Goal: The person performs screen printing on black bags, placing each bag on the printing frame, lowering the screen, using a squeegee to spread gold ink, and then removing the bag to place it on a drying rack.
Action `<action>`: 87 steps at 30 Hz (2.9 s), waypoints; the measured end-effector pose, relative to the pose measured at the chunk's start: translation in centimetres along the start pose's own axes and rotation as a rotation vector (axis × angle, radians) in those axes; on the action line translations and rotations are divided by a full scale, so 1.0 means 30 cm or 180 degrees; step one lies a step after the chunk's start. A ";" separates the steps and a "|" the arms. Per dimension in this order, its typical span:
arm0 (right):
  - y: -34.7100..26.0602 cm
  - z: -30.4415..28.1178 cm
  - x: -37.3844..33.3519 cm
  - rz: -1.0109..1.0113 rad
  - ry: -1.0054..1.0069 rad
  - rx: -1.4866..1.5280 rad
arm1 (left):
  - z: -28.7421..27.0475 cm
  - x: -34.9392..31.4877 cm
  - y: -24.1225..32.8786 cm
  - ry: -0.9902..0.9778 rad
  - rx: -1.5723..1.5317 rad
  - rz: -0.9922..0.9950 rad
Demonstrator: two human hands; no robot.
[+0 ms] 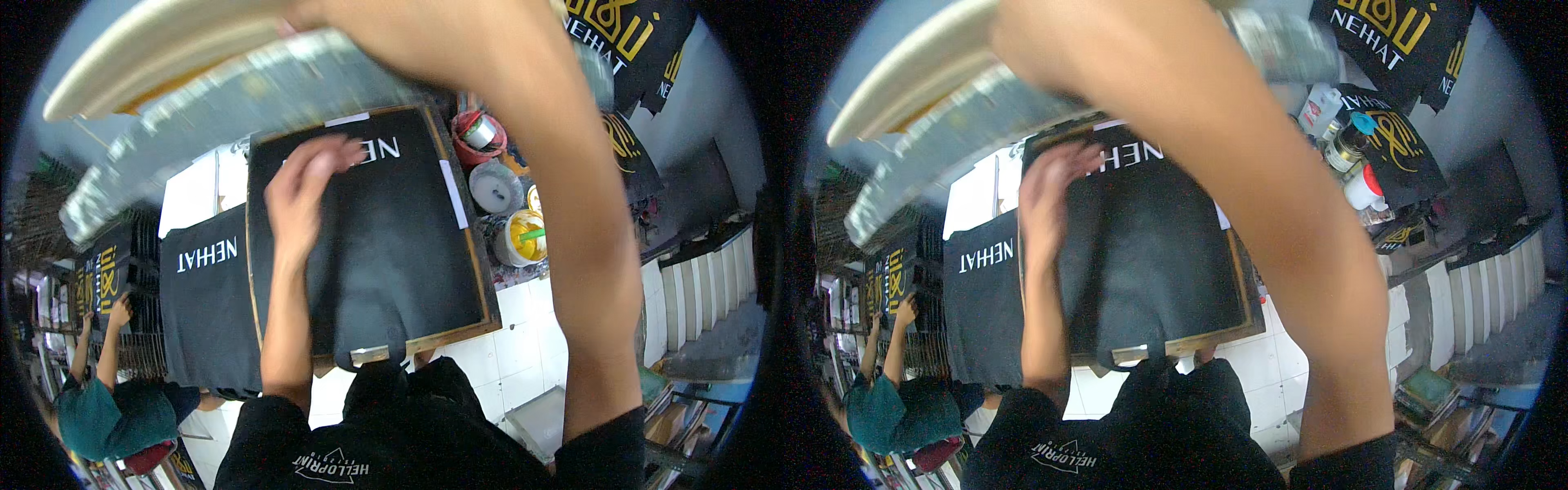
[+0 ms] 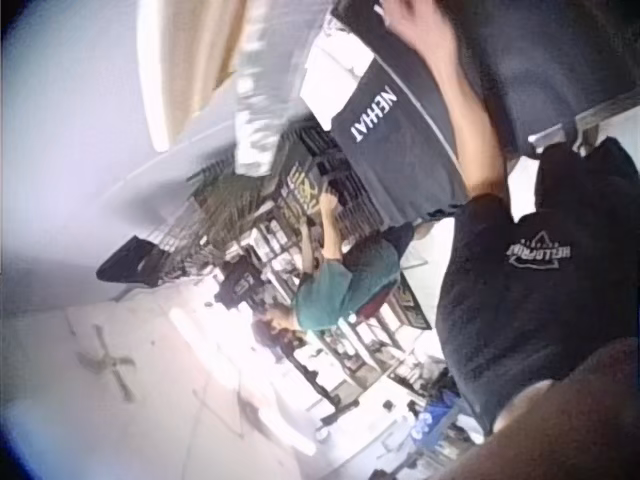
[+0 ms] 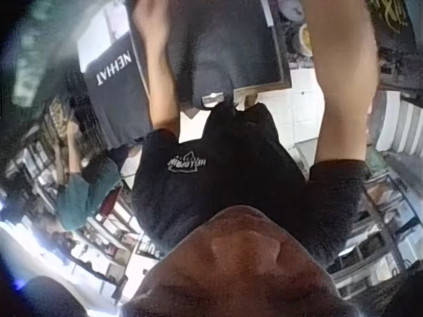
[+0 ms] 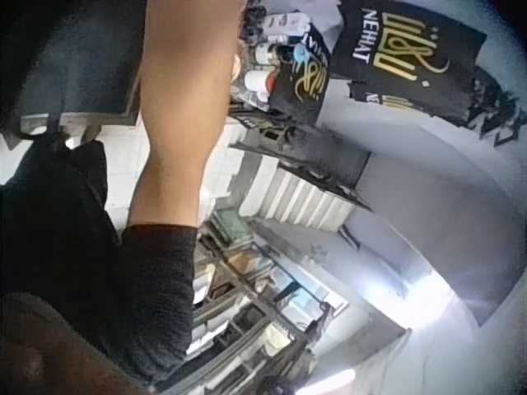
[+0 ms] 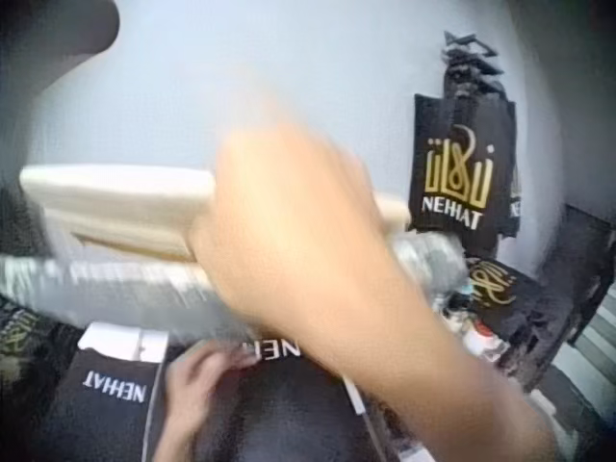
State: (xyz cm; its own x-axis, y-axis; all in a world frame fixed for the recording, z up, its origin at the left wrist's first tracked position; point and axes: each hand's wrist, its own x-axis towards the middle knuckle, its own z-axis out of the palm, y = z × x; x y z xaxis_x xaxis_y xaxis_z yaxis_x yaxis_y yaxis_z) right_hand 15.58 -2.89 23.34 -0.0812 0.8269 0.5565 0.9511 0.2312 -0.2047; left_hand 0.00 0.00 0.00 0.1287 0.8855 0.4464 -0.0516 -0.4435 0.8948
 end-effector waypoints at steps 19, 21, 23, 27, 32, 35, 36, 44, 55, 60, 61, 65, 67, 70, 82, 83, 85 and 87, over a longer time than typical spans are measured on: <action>0.089 0.525 -0.912 -0.0794 -0.1543 0.0348 | -0.218 -1.015 -0.027 0.0664 -0.1575 -0.3320; 0.095 0.570 -0.901 -0.0947 -0.1426 0.0207 | -0.221 -1.016 -0.025 0.0657 -0.1558 -0.3384; 0.127 0.655 -0.841 -0.1096 -0.1252 0.0067 | -0.225 -1.012 -0.028 0.0631 -0.1627 -0.3415; 0.183 0.863 -0.597 -0.0832 -0.1011 0.0217 | -0.220 -1.006 -0.033 0.0708 -0.1682 -0.3558; 0.255 1.054 -0.189 -0.0612 -0.1467 -0.0144 | -0.239 -0.961 -0.020 0.0892 -0.2474 -0.3863; 0.253 1.089 -0.022 -0.0479 -0.1798 -0.0316 | -0.241 -0.979 -0.011 0.1188 -0.3122 -0.3999; 0.254 1.107 0.010 -0.0444 -0.1816 -0.0315 | -0.239 -0.985 -0.008 0.1310 -0.3350 -0.4042; 0.262 1.160 -0.028 -0.0235 -0.1617 -0.0574 | -0.388 -0.486 -0.058 -0.0165 0.0584 -0.1995; 0.240 1.098 -0.247 -0.0625 -0.1060 -0.0451 | -0.591 0.020 -0.310 -0.0561 0.3354 -0.0133; 0.228 1.036 -0.361 -0.0683 -0.1155 -0.0334 | -0.563 -0.108 -0.238 -0.0558 0.3359 -0.0140; 0.220 1.018 -0.393 -0.0686 -0.1143 -0.0292 | -0.561 -0.139 -0.227 -0.0579 0.3366 -0.0156; 0.173 0.912 -0.509 -0.0543 -0.1399 -0.0226 | -0.531 -0.273 -0.143 -0.0606 0.3365 -0.0222; 0.157 0.851 -0.588 -0.0514 -0.1532 -0.0192 | -0.512 -0.352 -0.097 -0.0672 0.3367 -0.0424; 0.159 0.798 -0.721 -0.0616 -0.1367 -0.0104 | -0.481 -0.467 -0.011 -0.0797 0.3347 -0.0561; 0.093 0.651 -1.032 -0.0616 -0.0996 0.0185 | -0.487 -0.871 0.001 -0.0263 0.2794 -0.0426; 0.072 0.652 -1.023 -0.0662 -0.0662 0.0218 | -0.503 -0.904 -0.024 -0.0205 0.3084 -0.0338; 0.051 0.659 -1.021 -0.0900 -0.0809 0.0402 | -0.545 -0.972 -0.088 -0.0083 0.3349 -0.0433; 0.048 0.634 -1.011 -0.0949 -0.0940 0.0497 | -0.576 -0.993 -0.107 -0.0041 0.3484 0.0122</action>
State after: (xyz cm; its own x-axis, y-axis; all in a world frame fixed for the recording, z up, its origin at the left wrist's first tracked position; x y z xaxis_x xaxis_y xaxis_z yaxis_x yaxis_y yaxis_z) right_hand 13.75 -17.88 -9.14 -0.4481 0.8182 0.3603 0.8188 0.5374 -0.2019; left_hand -20.78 -22.56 -15.97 0.1564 0.8699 0.4678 0.8512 -0.3590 0.3829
